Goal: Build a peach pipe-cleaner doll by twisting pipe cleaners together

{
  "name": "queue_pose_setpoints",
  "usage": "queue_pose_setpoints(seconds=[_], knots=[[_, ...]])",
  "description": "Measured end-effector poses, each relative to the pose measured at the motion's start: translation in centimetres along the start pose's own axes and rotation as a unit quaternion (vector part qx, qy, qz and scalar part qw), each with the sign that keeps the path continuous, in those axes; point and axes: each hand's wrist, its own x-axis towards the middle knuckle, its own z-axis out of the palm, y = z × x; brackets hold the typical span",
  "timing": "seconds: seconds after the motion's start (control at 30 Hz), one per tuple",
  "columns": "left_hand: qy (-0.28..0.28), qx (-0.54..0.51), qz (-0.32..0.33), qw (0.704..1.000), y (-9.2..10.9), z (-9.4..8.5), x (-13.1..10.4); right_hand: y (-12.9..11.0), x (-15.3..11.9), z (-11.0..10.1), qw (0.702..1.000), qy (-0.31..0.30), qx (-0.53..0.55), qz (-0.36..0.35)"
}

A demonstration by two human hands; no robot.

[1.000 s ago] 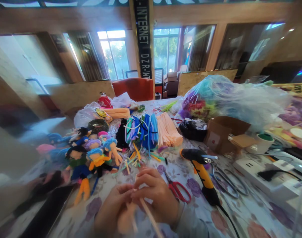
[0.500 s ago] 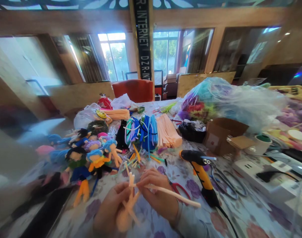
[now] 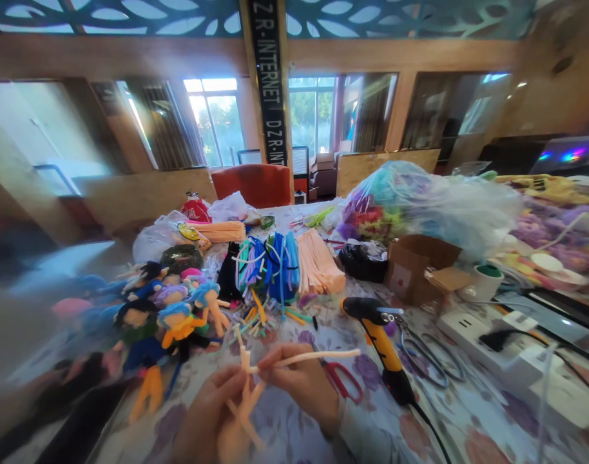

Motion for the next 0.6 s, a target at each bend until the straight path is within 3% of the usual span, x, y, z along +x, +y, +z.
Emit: queue_pose_setpoints(seconds=[0.1, 0.37, 0.6], knots=[[0.009, 0.009, 0.017, 1.0, 0.0, -0.1, 0.1, 0.8, 0.3, 0.1, 0.994, 0.007, 0.078, 0.081], [0.005, 0.051, 0.028, 0.998, -0.2, -0.4, 0.7, 2.0, 1.2, 0.9, 0.991, 0.012, 0.121, 0.051], [0.062, 0.056, 0.033, 0.996, 0.0, -0.2, 1.0, 2.4, 2.2, 1.1, 0.992, 0.021, 0.111, 0.049]])
